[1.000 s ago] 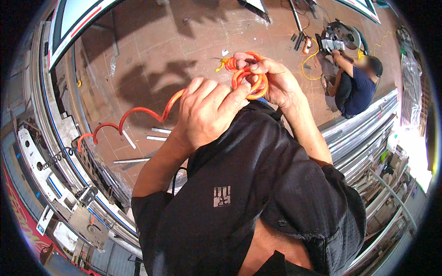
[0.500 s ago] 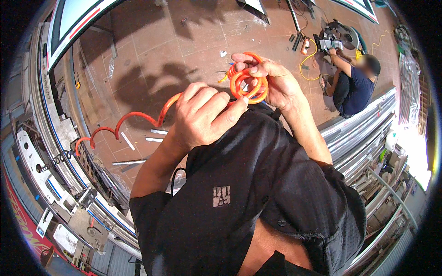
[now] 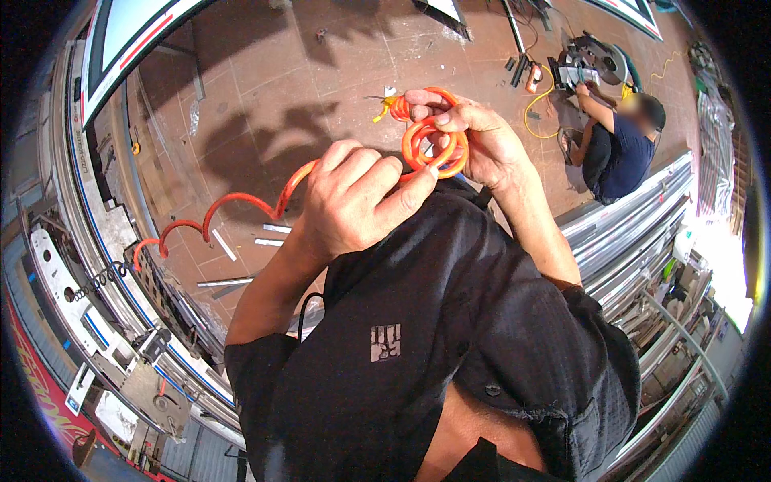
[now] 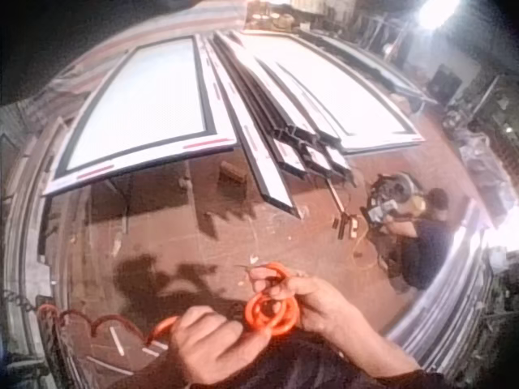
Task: The person organizes a coiled orange cable, then uses a yellow-handled screwdriver to adjust components on a miter saw. They position metal profiles on the saw, assist another person in aligning the material, and later handle a yellow extension cord while the coworker operates the saw.
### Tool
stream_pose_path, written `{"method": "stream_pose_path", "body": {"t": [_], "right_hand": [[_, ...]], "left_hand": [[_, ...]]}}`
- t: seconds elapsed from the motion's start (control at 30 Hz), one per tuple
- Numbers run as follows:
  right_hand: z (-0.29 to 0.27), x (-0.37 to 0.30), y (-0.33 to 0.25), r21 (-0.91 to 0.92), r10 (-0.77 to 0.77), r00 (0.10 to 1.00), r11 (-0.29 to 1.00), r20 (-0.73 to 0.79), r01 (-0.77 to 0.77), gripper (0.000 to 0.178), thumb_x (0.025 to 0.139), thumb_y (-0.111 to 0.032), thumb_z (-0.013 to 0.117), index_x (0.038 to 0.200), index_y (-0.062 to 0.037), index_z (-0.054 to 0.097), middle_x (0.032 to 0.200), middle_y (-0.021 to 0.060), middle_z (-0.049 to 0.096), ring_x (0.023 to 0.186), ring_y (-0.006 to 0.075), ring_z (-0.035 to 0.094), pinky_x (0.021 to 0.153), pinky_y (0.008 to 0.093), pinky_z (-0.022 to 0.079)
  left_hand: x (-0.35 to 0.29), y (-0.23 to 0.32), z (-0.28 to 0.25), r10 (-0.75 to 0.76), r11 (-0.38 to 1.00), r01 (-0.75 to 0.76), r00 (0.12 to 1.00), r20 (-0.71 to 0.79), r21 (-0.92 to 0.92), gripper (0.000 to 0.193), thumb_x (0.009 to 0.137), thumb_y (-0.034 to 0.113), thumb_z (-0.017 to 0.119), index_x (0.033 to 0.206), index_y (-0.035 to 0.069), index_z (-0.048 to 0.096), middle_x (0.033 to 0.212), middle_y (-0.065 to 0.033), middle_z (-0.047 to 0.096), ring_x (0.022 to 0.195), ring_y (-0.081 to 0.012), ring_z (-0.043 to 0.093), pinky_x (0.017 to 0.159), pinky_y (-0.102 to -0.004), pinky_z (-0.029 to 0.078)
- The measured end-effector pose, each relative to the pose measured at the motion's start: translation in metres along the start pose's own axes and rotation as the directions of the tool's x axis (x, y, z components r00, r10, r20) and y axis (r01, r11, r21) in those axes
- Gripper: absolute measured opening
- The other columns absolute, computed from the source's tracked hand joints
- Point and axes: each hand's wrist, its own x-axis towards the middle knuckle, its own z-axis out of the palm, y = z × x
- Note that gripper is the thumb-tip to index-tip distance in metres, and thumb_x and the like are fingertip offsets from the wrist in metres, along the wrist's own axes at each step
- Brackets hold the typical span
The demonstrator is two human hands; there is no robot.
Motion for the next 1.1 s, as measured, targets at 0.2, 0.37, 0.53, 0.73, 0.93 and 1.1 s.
{"method": "stream_pose_path", "body": {"t": [0.2,0.37,0.53,0.73,0.93,1.1], "right_hand": [[-0.003,-0.003,-0.001,0.045,0.010,0.998,0.999,0.061,-0.013,0.050,0.086,0.000,0.062,0.135,0.0068,0.055,0.112,0.0119,0.068,0.089,0.0183,0.069,0.080,0.0284,0.060],[-0.006,-0.004,0.001,0.088,0.005,0.996,0.996,0.093,-0.014,0.049,0.087,0.000,0.062,0.136,0.0060,0.055,0.112,0.0128,0.069,0.091,0.0196,0.070,0.082,0.0292,0.060],[-0.010,-0.002,0.003,0.096,0.014,0.994,0.995,0.107,-0.024,0.049,0.086,-0.001,0.063,0.134,0.0054,0.056,0.111,0.0140,0.070,0.093,0.0210,0.071,0.083,0.0309,0.060],[-0.004,0.001,0.020,-0.092,-0.103,0.993,0.990,0.054,0.107,0.050,0.084,0.000,0.063,0.134,0.0040,0.056,0.116,0.0124,0.067,0.098,0.0227,0.068,0.091,0.0371,0.056],[-0.033,0.006,0.024,-0.259,-0.188,0.965,0.956,-0.182,0.138,0.021,0.095,-0.010,0.063,0.113,-0.0005,0.060,0.103,0.0097,0.070,0.073,0.0130,0.068,0.064,0.0237,0.056],[-0.060,-0.001,0.014,0.025,-0.356,0.909,0.929,-0.215,0.370,0.020,0.101,-0.025,0.063,0.102,-0.0054,0.061,0.101,0.0109,0.071,0.071,0.0155,0.069,0.068,0.0274,0.058]], "left_hand": [[0.004,0.002,-0.003,0.020,1.000,-0.020,1.000,0.014,0.012,0.029,0.074,0.015,0.077,0.103,0.012,0.074,0.080,-0.0022,0.060,0.067,-0.0184,0.057,0.065,-0.0360,0.046],[0.009,0.005,0.000,0.072,0.996,-0.071,0.997,-0.023,0.051,0.021,0.073,0.015,0.076,0.093,0.012,0.071,0.074,-0.0003,0.054,0.064,-0.0162,0.054,0.063,-0.0341,0.045],[0.009,0.005,0.002,0.074,0.996,-0.073,0.997,-0.014,0.055,0.019,0.073,0.015,0.075,0.091,0.012,0.069,0.072,0.0005,0.051,0.063,-0.0155,0.053,0.062,-0.0334,0.045],[-0.001,0.015,0.021,-0.445,0.890,0.451,0.891,0.092,-0.062,0.032,0.087,0.023,0.078,0.109,0.007,0.063,0.087,-0.0113,0.069,0.075,-0.0301,0.067,0.069,-0.0434,0.049],[-0.012,0.009,0.025,-0.829,0.534,0.822,0.555,0.070,-0.197,0.026,0.099,0.025,0.067,0.096,-0.001,0.064,0.074,-0.0143,0.066,0.065,-0.0259,0.066,0.062,-0.0389,0.050],[-0.029,-0.024,-0.010,-0.936,0.194,0.981,0.193,0.295,-0.027,0.030,0.094,0.028,0.072,0.086,0.001,0.066,0.066,-0.0003,0.055,0.056,-0.0118,0.056,0.054,-0.0274,0.044]]}}
